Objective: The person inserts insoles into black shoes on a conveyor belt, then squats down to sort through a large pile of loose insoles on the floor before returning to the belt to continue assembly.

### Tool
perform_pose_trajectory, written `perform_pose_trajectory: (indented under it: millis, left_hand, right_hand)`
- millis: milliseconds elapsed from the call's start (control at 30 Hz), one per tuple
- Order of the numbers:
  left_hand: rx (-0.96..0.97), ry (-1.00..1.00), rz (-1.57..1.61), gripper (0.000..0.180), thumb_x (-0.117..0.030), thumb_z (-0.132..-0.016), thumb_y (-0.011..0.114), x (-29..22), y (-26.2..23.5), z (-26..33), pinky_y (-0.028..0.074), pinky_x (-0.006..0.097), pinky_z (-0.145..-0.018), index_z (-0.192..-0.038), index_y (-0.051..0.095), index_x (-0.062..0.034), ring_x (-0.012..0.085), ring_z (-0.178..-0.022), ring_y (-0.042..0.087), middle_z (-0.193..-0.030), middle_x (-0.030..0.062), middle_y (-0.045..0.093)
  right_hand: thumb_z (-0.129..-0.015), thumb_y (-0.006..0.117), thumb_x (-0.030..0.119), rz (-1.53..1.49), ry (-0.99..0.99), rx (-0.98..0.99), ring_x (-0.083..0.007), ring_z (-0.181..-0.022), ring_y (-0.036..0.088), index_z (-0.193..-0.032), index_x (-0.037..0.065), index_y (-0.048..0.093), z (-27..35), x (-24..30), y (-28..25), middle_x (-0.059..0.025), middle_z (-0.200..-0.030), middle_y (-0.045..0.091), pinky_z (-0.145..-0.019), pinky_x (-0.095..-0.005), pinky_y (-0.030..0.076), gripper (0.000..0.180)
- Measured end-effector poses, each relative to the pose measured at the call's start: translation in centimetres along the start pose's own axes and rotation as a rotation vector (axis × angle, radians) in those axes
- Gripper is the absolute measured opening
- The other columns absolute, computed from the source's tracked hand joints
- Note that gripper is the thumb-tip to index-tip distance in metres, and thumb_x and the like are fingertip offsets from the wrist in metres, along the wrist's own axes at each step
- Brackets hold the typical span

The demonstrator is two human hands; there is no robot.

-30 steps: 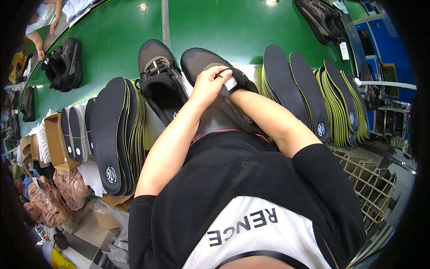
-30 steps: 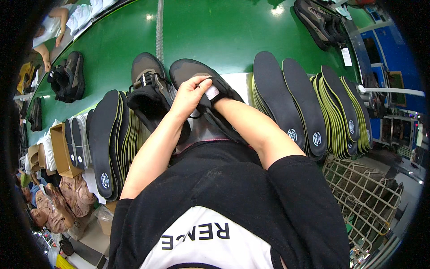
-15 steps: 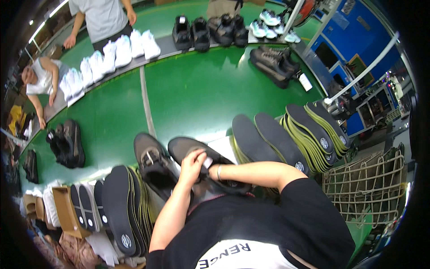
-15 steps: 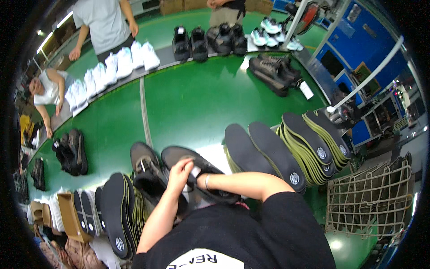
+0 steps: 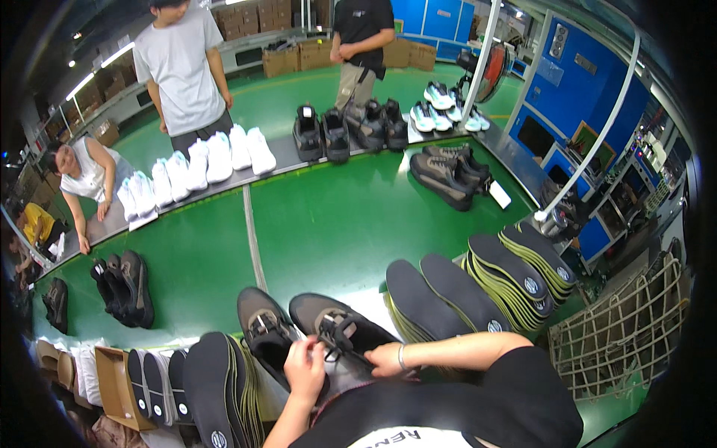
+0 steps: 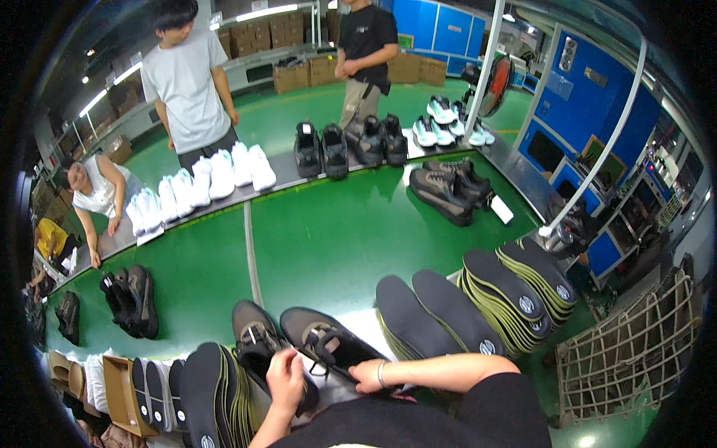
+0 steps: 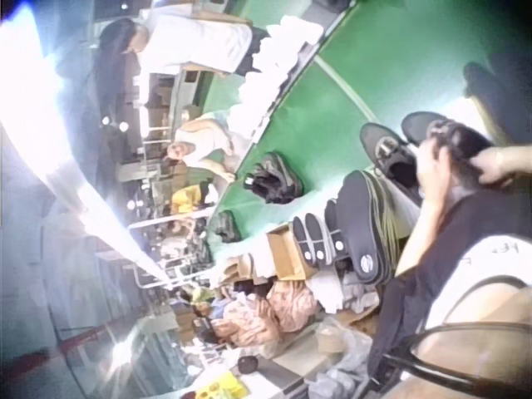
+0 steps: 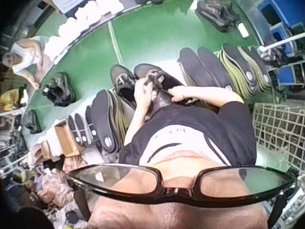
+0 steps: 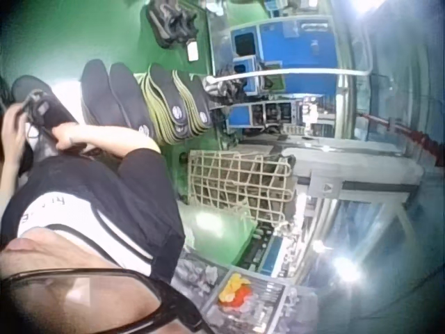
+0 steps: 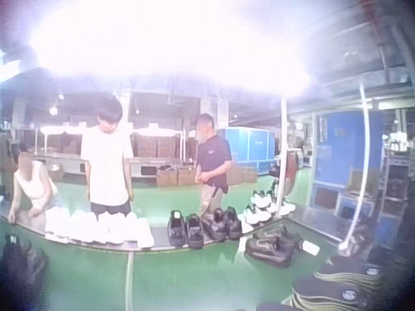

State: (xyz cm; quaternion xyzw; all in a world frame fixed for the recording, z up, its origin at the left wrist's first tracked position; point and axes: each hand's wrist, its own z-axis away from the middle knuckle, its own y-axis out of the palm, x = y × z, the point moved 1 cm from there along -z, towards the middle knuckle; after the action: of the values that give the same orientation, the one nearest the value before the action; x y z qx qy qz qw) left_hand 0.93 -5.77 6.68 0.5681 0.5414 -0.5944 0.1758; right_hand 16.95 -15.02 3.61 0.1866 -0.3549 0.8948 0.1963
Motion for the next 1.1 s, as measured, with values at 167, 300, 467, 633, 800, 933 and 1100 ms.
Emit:
perform_pose_trajectory:
  millis: [167, 300, 467, 633, 800, 933, 1100]
  left_hand:
    - [0.181, -0.433, -0.488, 0.049, -0.040, -0.077, 0.051, 4.0, -2.6, 3.7, 0.046, 0.039, -0.064, -0.099, 0.052, 0.0032, 0.0321, -0.067, 0.059, -0.069, 0.0149, 0.061]
    - [0.369, -0.516, -0.564, 0.075, -0.051, -0.073, 0.049, 3.6, -0.7, 2.8, 0.045, 0.042, -0.071, -0.118, 0.032, 0.0066, 0.0386, -0.080, 0.057, -0.081, 0.0260, 0.058]
    - [0.527, -0.913, -0.101, 0.078, -0.059, -0.066, 0.054, 4.7, 0.6, -0.4, 0.043, 0.041, -0.077, -0.102, 0.044, 0.0093, 0.0387, -0.089, 0.054, -0.091, 0.0283, 0.056]
    - [0.334, -0.605, -0.540, 0.068, -0.053, -0.062, 0.060, 3.3, 1.6, -1.2, 0.042, 0.038, -0.078, -0.094, 0.054, 0.0062, 0.0349, -0.091, 0.055, -0.091, 0.0256, 0.057]
    - [0.124, -0.339, -0.467, 0.037, -0.027, -0.064, 0.057, 7.4, 1.0, -2.1, 0.043, 0.037, -0.056, -0.065, 0.053, 0.0090, 0.0275, -0.054, 0.055, -0.061, 0.0221, 0.056]
    - [0.039, -0.267, -0.096, 0.030, -0.017, -0.070, 0.051, 7.9, -1.0, -6.8, 0.037, 0.036, -0.046, -0.052, 0.043, 0.0062, 0.0172, -0.043, 0.039, -0.045, 0.0085, 0.043]
    - [-0.052, -0.323, -0.352, 0.037, -0.025, -0.075, 0.057, 12.9, -6.0, -17.2, 0.036, 0.032, -0.045, -0.063, 0.046, 0.0086, 0.0141, -0.047, 0.039, -0.053, 0.0073, 0.047]
  right_hand:
    - [-0.071, 0.049, 0.020, -0.021, -0.024, -0.144, -0.0345, -0.083, 0.057, -0.090, -0.004, 0.051, -2.0, 1.9, -0.2, -0.0225, -0.086, 0.058, -0.073, -0.0405, 0.044, 0.030]
    - [-0.072, 0.049, 0.021, -0.047, -0.064, -0.224, -0.0342, -0.081, 0.057, -0.090, -0.003, 0.052, -5.5, 3.9, 0.3, -0.0217, -0.086, 0.059, -0.071, -0.0393, 0.045, 0.030]
    - [-0.074, 0.051, 0.026, 0.022, -0.016, -0.213, -0.0314, -0.079, 0.059, -0.091, -0.003, 0.055, -5.8, 4.5, -0.4, -0.0189, -0.084, 0.060, -0.071, -0.0389, 0.046, 0.034]
    - [-0.075, 0.054, 0.028, 0.146, -0.155, -0.005, -0.0301, -0.079, 0.059, -0.084, -0.003, 0.060, -3.3, 5.7, -1.6, -0.0177, -0.083, 0.061, -0.069, -0.0373, 0.046, 0.033]
    - [-0.073, 0.054, 0.028, 0.059, -0.550, -0.253, -0.0326, -0.073, 0.056, -0.083, 0.004, 0.054, 0.5, 4.6, -4.7, -0.0155, -0.076, 0.057, -0.063, -0.0413, 0.044, 0.026]
    - [-0.073, 0.052, 0.027, 0.044, -0.616, -0.537, -0.0333, -0.074, 0.055, -0.086, 0.005, 0.055, 2.0, 1.3, -9.3, -0.0150, -0.076, 0.057, -0.063, -0.0419, 0.044, 0.025]
    - [-0.071, 0.051, 0.027, -0.077, -0.447, -0.732, -0.0297, -0.073, 0.058, -0.083, 0.007, 0.060, 3.5, -4.8, -15.1, -0.0136, -0.077, 0.060, -0.065, -0.0392, 0.045, 0.025]
